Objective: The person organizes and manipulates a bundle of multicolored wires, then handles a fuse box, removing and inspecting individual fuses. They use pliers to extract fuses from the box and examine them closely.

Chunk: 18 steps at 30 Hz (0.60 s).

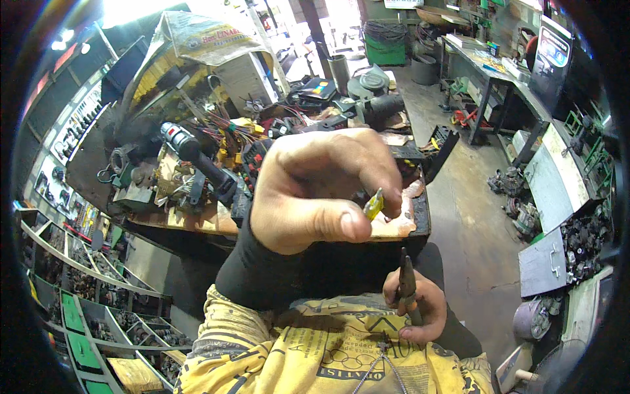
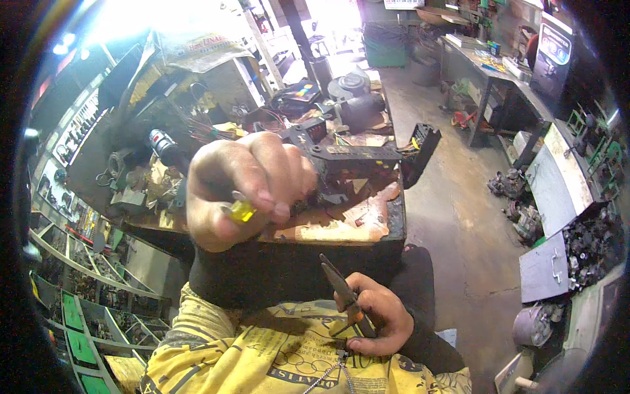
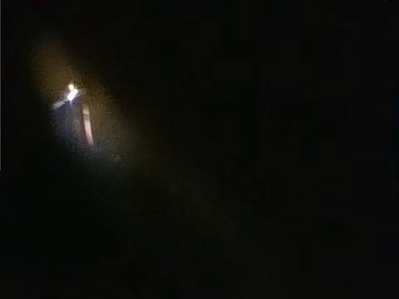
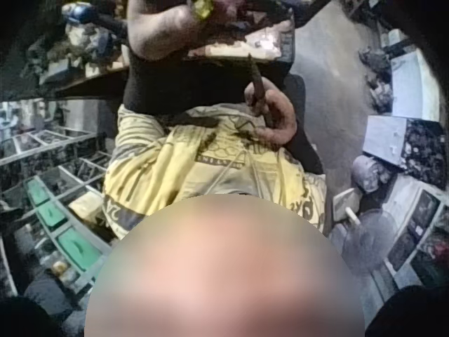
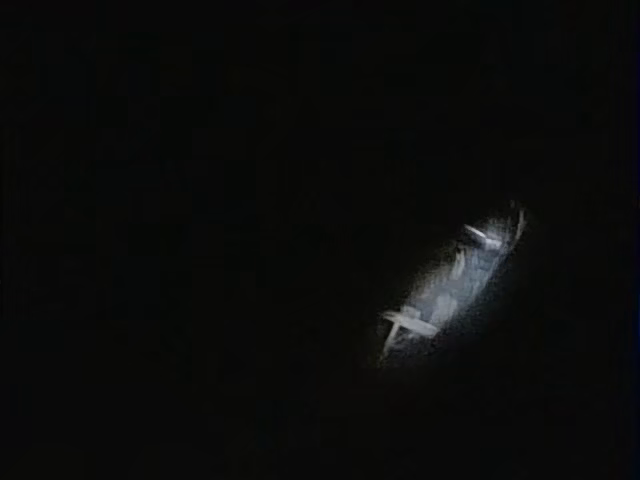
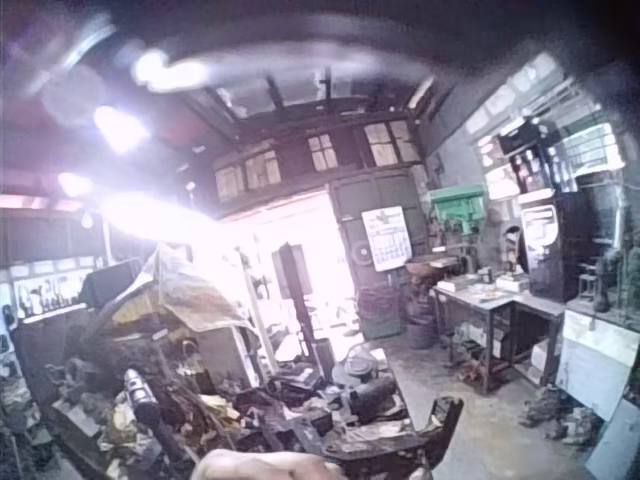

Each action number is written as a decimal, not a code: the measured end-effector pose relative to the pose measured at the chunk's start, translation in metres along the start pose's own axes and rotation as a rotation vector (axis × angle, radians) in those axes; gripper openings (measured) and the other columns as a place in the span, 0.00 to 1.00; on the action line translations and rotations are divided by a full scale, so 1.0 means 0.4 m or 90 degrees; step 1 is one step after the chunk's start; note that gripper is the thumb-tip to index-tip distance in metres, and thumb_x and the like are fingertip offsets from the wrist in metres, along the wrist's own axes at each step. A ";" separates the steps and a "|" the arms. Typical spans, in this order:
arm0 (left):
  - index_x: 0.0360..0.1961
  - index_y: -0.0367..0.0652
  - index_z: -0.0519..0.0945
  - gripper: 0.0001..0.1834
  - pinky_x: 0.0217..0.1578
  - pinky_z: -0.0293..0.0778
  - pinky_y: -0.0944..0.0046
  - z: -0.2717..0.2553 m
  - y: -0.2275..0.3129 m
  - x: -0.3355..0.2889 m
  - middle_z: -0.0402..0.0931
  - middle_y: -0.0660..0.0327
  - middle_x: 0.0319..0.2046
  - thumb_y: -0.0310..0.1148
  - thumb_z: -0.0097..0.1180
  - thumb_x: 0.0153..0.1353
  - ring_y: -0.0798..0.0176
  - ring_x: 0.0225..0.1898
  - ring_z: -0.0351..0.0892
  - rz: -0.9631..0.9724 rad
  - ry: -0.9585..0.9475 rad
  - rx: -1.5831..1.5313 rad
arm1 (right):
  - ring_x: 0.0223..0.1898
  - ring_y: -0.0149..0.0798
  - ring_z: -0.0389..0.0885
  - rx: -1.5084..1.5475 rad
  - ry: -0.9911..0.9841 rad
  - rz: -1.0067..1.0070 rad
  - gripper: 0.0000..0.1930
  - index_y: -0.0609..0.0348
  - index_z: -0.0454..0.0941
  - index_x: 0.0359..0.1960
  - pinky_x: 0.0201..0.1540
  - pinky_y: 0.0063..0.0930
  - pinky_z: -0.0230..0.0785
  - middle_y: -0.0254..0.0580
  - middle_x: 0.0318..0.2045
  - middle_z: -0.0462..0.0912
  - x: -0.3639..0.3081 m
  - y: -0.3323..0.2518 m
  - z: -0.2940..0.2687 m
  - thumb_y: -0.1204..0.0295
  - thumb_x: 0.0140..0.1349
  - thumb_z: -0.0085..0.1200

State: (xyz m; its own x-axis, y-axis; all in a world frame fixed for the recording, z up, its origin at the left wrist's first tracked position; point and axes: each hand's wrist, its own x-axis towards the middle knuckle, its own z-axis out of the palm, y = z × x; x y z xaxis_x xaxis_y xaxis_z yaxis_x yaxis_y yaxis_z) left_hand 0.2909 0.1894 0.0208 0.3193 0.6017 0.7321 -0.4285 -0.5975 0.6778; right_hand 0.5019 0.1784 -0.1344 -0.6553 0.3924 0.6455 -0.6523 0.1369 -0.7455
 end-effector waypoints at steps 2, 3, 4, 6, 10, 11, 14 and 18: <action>0.33 0.32 0.81 0.15 0.36 0.70 0.66 0.010 0.020 -0.025 0.79 0.54 0.31 0.29 0.72 0.46 0.62 0.34 0.77 -0.024 0.049 0.171 | 0.40 0.42 0.69 -0.026 0.022 -0.028 0.15 0.59 0.71 0.30 0.42 0.34 0.63 0.50 0.38 0.71 -0.005 -0.005 0.001 0.69 0.47 0.65; 0.32 0.33 0.81 0.16 0.34 0.70 0.67 0.015 0.028 -0.037 0.79 0.55 0.30 0.28 0.73 0.44 0.63 0.32 0.78 -0.041 0.057 0.277 | 0.40 0.43 0.69 -0.041 0.023 -0.013 0.15 0.59 0.71 0.30 0.42 0.34 0.63 0.51 0.39 0.71 -0.009 -0.013 0.001 0.68 0.46 0.65; 0.32 0.35 0.81 0.15 0.33 0.70 0.67 0.020 0.030 -0.048 0.79 0.55 0.29 0.28 0.73 0.44 0.63 0.31 0.78 -0.043 0.055 0.329 | 0.40 0.43 0.70 -0.059 0.024 -0.004 0.15 0.59 0.71 0.30 0.41 0.34 0.64 0.51 0.39 0.71 -0.014 -0.023 0.001 0.68 0.46 0.65; 0.32 0.36 0.82 0.15 0.32 0.70 0.67 0.025 0.025 -0.067 0.79 0.56 0.28 0.29 0.73 0.43 0.63 0.29 0.77 -0.034 0.047 0.403 | 0.38 0.46 0.71 -0.119 0.024 -0.020 0.16 0.60 0.71 0.29 0.39 0.34 0.65 0.53 0.38 0.71 -0.015 -0.031 -0.001 0.68 0.45 0.66; 0.33 0.36 0.81 0.18 0.30 0.66 0.64 0.024 0.022 -0.093 0.80 0.55 0.28 0.32 0.74 0.42 0.62 0.27 0.75 0.027 0.009 0.514 | 0.37 0.48 0.72 -0.251 0.031 -0.039 0.18 0.61 0.69 0.28 0.36 0.35 0.67 0.57 0.38 0.71 -0.001 -0.038 0.006 0.67 0.43 0.67; 0.33 0.35 0.81 0.19 0.29 0.64 0.62 0.023 0.024 -0.098 0.80 0.54 0.29 0.33 0.74 0.42 0.61 0.26 0.74 0.044 -0.007 0.545 | 0.36 0.48 0.73 -0.272 0.031 -0.029 0.18 0.61 0.69 0.28 0.36 0.35 0.67 0.57 0.39 0.71 0.004 -0.040 0.010 0.67 0.43 0.67; 0.33 0.36 0.81 0.19 0.29 0.64 0.62 0.034 0.039 -0.118 0.80 0.55 0.27 0.32 0.74 0.40 0.60 0.26 0.74 0.042 -0.017 0.648 | 0.35 0.48 0.74 -0.330 0.035 -0.013 0.18 0.62 0.70 0.27 0.34 0.35 0.68 0.57 0.39 0.72 0.012 -0.056 0.023 0.68 0.42 0.67; 0.33 0.37 0.81 0.20 0.29 0.65 0.63 0.036 0.051 -0.135 0.79 0.57 0.26 0.32 0.75 0.36 0.60 0.25 0.75 0.031 -0.007 0.725 | 0.32 0.47 0.75 -0.377 0.037 0.024 0.17 0.63 0.71 0.26 0.31 0.34 0.68 0.57 0.37 0.73 0.023 -0.079 0.035 0.69 0.41 0.67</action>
State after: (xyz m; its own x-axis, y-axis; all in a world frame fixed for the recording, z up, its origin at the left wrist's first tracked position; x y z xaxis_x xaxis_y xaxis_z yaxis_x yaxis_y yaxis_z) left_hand 0.2772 0.1371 -0.0039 0.3336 0.5631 0.7560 0.5743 -0.7574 0.3108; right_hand 0.5112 0.1651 -0.1028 -0.6408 0.4542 0.6189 -0.2942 0.5994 -0.7445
